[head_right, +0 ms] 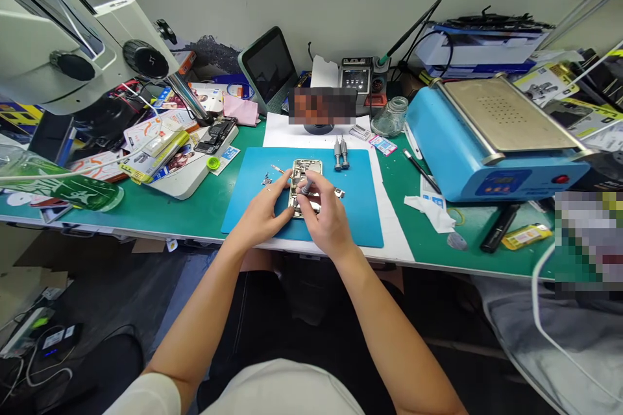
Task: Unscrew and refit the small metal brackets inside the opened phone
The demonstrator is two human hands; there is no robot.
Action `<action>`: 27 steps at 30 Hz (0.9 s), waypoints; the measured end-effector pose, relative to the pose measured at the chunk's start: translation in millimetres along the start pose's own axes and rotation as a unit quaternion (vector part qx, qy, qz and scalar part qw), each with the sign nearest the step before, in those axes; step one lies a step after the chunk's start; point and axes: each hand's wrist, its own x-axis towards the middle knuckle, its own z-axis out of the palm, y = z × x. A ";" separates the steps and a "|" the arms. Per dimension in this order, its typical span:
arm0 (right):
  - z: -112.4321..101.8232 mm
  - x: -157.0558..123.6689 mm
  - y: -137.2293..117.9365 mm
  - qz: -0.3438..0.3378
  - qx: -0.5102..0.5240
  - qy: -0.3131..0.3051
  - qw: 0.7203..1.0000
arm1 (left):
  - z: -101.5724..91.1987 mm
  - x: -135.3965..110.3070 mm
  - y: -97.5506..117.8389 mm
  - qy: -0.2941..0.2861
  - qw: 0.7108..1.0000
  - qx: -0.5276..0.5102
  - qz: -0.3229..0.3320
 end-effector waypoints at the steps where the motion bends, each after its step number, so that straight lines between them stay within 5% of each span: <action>1: -0.1 0.1 -0.1 -0.001 0.002 0.000 1.000 | -0.1 -0.1 0.1 0.000 1.000 -0.002 0.000; 27: 0.9 0.0 -2.6 0.022 0.008 0.014 1.000 | -0.3 -1.6 0.2 0.006 1.000 -0.016 0.005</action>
